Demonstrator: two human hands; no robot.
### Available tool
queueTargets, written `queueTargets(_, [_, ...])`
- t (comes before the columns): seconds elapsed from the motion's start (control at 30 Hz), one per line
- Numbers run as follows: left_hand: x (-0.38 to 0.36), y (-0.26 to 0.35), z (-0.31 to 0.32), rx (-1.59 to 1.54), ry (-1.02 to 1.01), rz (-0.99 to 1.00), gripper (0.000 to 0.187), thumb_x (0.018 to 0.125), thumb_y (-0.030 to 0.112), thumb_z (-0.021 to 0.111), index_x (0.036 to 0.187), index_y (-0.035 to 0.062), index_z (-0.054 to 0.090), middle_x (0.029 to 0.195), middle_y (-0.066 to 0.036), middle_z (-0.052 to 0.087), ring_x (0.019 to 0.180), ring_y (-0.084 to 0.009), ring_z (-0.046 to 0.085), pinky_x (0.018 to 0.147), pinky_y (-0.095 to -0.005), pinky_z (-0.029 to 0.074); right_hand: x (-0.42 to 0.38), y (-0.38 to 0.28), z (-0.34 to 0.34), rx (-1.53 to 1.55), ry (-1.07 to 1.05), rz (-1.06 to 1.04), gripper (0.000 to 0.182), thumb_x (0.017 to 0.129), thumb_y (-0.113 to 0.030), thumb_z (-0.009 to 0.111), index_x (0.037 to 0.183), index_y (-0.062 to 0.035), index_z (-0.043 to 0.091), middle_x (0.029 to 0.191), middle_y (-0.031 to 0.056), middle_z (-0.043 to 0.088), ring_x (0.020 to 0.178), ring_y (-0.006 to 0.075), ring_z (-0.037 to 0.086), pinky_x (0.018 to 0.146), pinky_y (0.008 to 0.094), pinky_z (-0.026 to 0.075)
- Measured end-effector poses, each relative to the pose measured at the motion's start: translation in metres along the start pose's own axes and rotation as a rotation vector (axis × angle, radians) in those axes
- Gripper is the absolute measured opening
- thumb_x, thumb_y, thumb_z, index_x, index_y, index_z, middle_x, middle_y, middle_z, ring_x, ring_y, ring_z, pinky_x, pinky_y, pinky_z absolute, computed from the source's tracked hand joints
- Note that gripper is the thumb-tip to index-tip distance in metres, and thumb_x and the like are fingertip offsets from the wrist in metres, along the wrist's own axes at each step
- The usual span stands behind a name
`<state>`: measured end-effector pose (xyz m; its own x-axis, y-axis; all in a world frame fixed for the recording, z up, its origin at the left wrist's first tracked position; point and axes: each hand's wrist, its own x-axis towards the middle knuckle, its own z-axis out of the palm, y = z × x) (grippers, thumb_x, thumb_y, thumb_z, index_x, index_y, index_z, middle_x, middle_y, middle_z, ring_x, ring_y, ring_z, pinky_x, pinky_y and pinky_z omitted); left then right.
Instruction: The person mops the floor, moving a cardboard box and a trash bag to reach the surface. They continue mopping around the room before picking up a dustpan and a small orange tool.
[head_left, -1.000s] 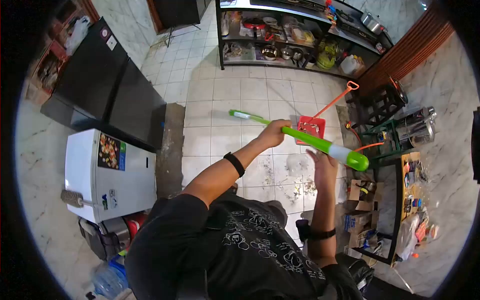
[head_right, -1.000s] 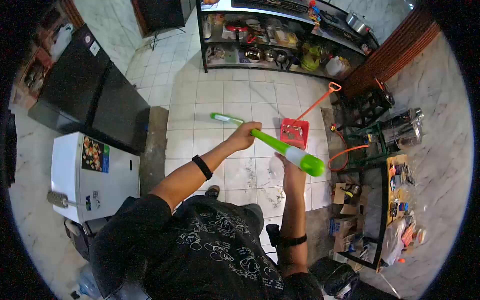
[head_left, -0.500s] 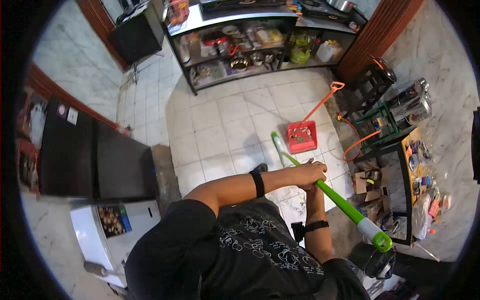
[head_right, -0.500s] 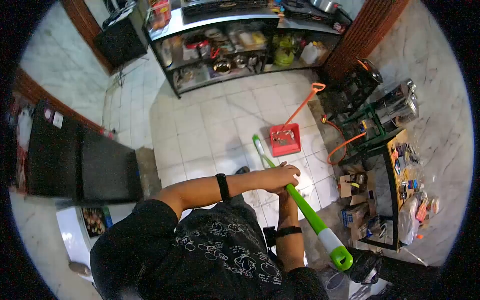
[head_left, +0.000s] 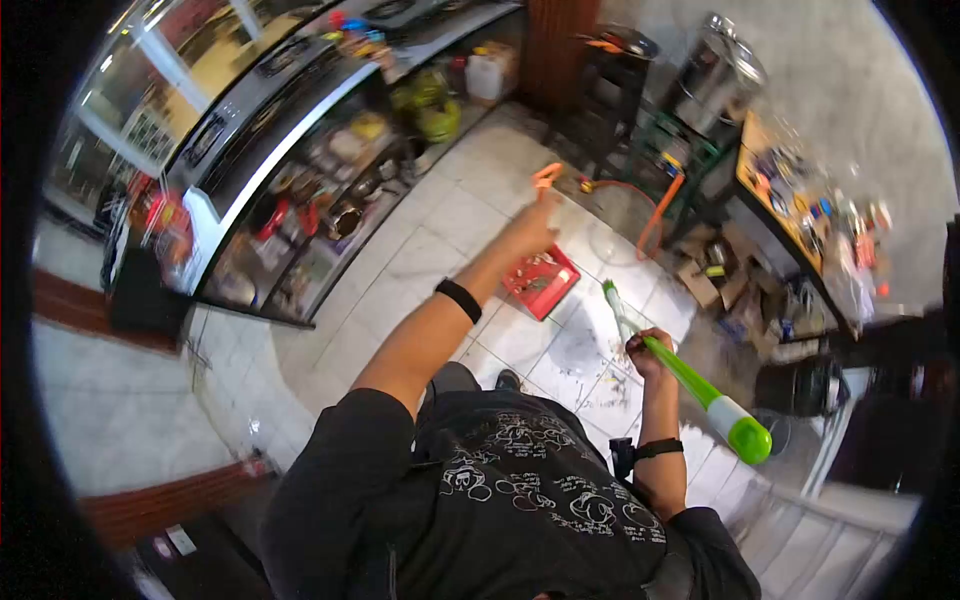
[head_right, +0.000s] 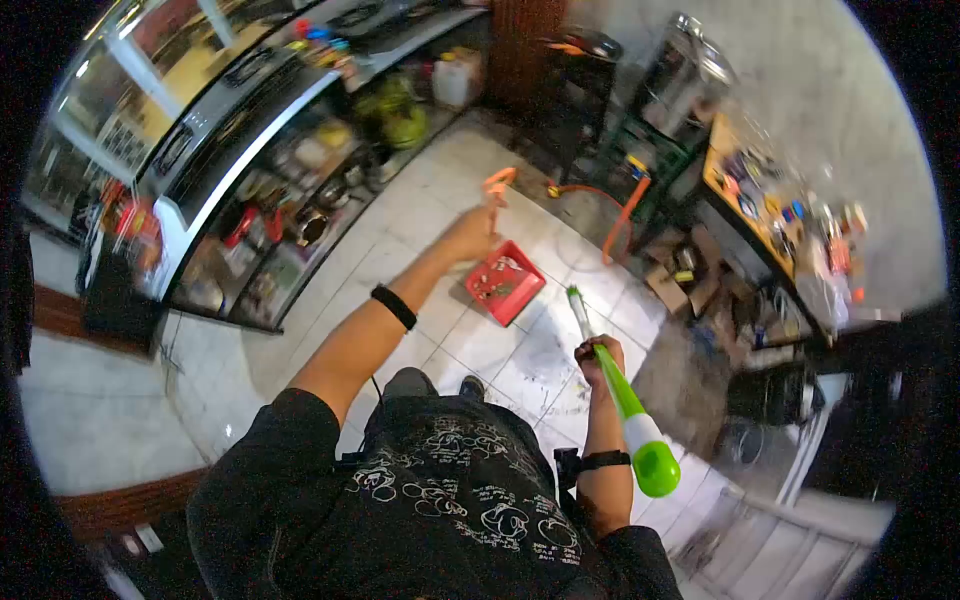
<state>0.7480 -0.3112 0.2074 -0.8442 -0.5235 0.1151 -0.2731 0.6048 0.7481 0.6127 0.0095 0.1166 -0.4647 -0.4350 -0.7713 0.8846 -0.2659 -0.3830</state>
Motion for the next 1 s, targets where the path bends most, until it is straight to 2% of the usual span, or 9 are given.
queueTargets(0.1, [0.069, -0.057, 0.021, -0.065, 0.042, 0.056, 0.061, 0.071, 0.016, 0.068, 0.127, 0.0078, 0.045, 0.111, -0.021, 0.059, 0.102, -0.0356, 0.058, 0.087, -0.0414, 0.047, -0.017, -0.017, 0.005, 0.161, 0.086, -0.032, 0.011, 0.076, -0.005, 0.050, 0.073, 0.0037, 0.045, 0.064, 0.0090, 0.046, 0.053, 0.0179, 0.045, 0.049, 0.0268, 0.043])
queueTargets(0.23, [0.129, -0.075, 0.024, 0.142, -0.127, -0.107, 0.064, 0.073, 0.020, 0.068, 0.129, 0.0076, 0.039, 0.116, -0.025, 0.054, 0.108, -0.0393, 0.053, 0.091, -0.0439, 0.044, -0.007, -0.018, -0.029, 0.369, -0.164, -0.025, 0.013, 0.085, 0.000, 0.046, 0.090, 0.0097, 0.039, 0.073, 0.0132, 0.048, 0.054, 0.0160, 0.046, 0.049, 0.0238, 0.046])
queueTargets(0.37, [0.172, -0.108, 0.032, 0.217, -0.257, -0.156, 0.076, 0.073, 0.020, 0.067, 0.137, 0.0094, 0.029, 0.118, -0.027, 0.054, 0.110, -0.0343, 0.054, 0.089, -0.0441, 0.046, -0.016, 0.007, -0.014, 0.520, -0.033, -0.168, 0.013, 0.086, -0.003, 0.047, 0.087, 0.0088, 0.043, 0.068, 0.0096, 0.046, 0.051, 0.0129, 0.043, 0.046, 0.0205, 0.040])
queueTargets(0.43, [0.188, -0.127, 0.045, 0.382, -0.202, -0.240, 0.079, 0.072, 0.024, 0.069, 0.138, 0.0102, 0.028, 0.112, -0.028, 0.056, 0.101, -0.0349, 0.059, 0.087, -0.0440, 0.047, -0.040, 0.012, 0.034, 0.363, 0.233, -0.250, 0.012, 0.086, -0.002, 0.043, 0.089, 0.0092, 0.040, 0.071, 0.0105, 0.045, 0.054, 0.0127, 0.044, 0.047, 0.0208, 0.042])
queueTargets(0.47, [0.201, -0.139, 0.049, 0.372, -0.229, -0.225, 0.079, 0.072, 0.024, 0.069, 0.138, 0.0102, 0.028, 0.112, -0.028, 0.056, 0.101, -0.0349, 0.059, 0.087, -0.0440, 0.047, -0.048, 0.010, 0.056, 0.306, 0.345, -0.101, 0.009, 0.086, -0.002, 0.043, 0.086, 0.0069, 0.040, 0.069, 0.0080, 0.043, 0.051, 0.0108, 0.042, 0.043, 0.0187, 0.039])
queueTargets(0.57, [0.222, -0.177, 0.067, 0.275, -0.428, -0.401, 0.077, 0.073, 0.022, 0.065, 0.139, 0.0098, 0.028, 0.108, -0.025, 0.059, 0.089, -0.0340, 0.064, 0.076, -0.0399, 0.053, -0.022, 0.047, 0.012, 0.589, 0.236, -0.132, 0.008, 0.083, -0.004, 0.046, 0.083, 0.0039, 0.042, 0.062, 0.0034, 0.040, 0.048, 0.0105, 0.038, 0.042, 0.0213, 0.035])
queueTargets(0.67, [0.235, -0.190, 0.080, 0.051, -0.537, -0.496, 0.063, 0.078, 0.015, 0.054, 0.137, 0.0109, 0.033, 0.098, -0.020, 0.062, 0.073, -0.0293, 0.065, 0.061, -0.0347, 0.055, -0.018, 0.060, 0.029, 0.435, 0.289, -0.177, 0.006, 0.078, 0.004, 0.043, 0.080, 0.0004, 0.039, 0.062, 0.0034, 0.038, 0.048, 0.0104, 0.036, 0.041, 0.0215, 0.034])
queueTargets(0.73, [0.233, -0.180, 0.077, -0.268, -0.833, -0.581, 0.046, 0.080, 0.007, 0.043, 0.125, 0.0096, 0.044, 0.087, -0.015, 0.060, 0.065, -0.0214, 0.064, 0.053, -0.0324, 0.054, -0.011, 0.063, 0.047, 0.267, 0.374, -0.281, 0.008, 0.078, 0.005, 0.043, 0.078, -0.0004, 0.038, 0.061, 0.0027, 0.038, 0.045, 0.0101, 0.033, 0.041, 0.0211, 0.033])
queueTargets(1.0, [0.203, -0.168, 0.072, -0.326, -0.716, -0.544, 0.020, 0.084, 0.004, 0.038, 0.103, 0.0070, 0.046, 0.079, -0.013, 0.055, 0.059, -0.0208, 0.061, 0.051, -0.0321, 0.055, 0.102, -0.022, -0.012, 0.053, 0.419, -0.266, 0.005, 0.078, 0.003, 0.049, 0.078, 0.0027, 0.044, 0.061, 0.0065, 0.043, 0.047, 0.0145, 0.042, 0.042, 0.0260, 0.040])
